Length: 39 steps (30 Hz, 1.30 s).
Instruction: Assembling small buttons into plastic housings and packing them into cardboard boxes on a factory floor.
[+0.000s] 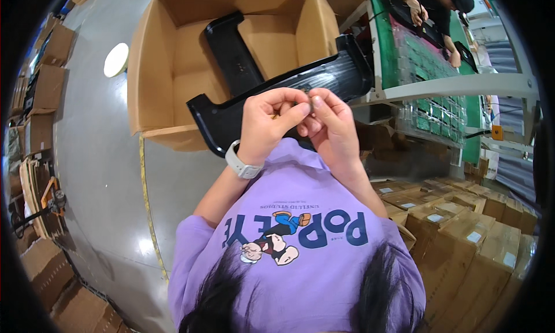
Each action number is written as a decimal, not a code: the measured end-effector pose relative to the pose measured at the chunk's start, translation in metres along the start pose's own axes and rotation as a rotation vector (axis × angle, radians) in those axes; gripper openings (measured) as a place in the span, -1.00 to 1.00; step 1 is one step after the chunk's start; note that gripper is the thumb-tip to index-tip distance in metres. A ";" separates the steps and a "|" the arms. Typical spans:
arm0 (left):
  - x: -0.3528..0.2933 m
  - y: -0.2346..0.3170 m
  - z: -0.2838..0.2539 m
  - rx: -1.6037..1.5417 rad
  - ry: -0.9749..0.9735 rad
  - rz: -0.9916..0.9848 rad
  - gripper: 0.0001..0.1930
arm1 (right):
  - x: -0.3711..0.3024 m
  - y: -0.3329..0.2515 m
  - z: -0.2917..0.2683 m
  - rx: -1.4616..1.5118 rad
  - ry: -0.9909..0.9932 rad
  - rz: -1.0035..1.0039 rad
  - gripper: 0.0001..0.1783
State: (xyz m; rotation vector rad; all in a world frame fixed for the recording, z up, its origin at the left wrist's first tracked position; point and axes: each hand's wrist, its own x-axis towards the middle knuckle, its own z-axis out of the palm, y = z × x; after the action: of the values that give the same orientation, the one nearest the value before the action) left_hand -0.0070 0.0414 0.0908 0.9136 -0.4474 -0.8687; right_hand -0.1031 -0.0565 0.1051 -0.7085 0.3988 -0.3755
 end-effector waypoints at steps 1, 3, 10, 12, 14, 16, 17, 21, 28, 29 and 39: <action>-0.001 0.001 0.000 0.004 0.010 0.005 -0.89 | 0.001 0.000 -0.002 0.013 -0.014 0.005 -0.86; 0.000 0.000 -0.001 0.008 0.018 0.009 -0.89 | 0.001 0.002 -0.001 -0.017 -0.007 -0.009 -0.86; 0.004 -0.003 0.001 0.044 0.003 0.042 -0.89 | 0.000 -0.002 -0.001 -0.105 0.033 -0.081 -0.87; 0.004 -0.003 0.001 0.048 0.002 0.037 -0.88 | -0.001 -0.002 -0.002 -0.148 0.058 -0.114 -0.88; 0.004 -0.003 0.003 0.041 -0.009 0.045 -0.87 | 0.000 -0.002 -0.005 -0.138 0.054 -0.115 -0.88; 0.004 -0.008 0.002 0.033 -0.017 0.044 -0.87 | 0.000 -0.001 -0.007 -0.129 0.050 -0.116 -0.88; 0.005 -0.009 0.001 0.024 -0.028 0.043 -0.86 | 0.001 -0.001 -0.007 -0.103 0.043 -0.101 -0.87; 0.005 -0.009 0.000 0.036 -0.029 0.042 -0.86 | 0.001 -0.001 -0.009 -0.034 0.011 -0.040 -0.86; 0.003 -0.010 -0.002 0.025 -0.024 0.060 -0.88 | 0.001 -0.001 -0.008 -0.018 -0.005 0.001 -0.85; 0.003 -0.010 -0.001 0.019 -0.021 0.065 -0.88 | 0.001 -0.002 -0.008 -0.003 -0.019 0.014 -0.85; 0.000 -0.008 0.004 0.053 0.014 0.125 -0.88 | 0.005 -0.004 -0.006 0.157 -0.113 0.127 -0.84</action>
State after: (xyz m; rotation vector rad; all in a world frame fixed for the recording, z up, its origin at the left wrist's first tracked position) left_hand -0.0131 0.0369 0.0868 0.9303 -0.5121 -0.7390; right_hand -0.1020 -0.0645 0.1024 -0.5458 0.3019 -0.2426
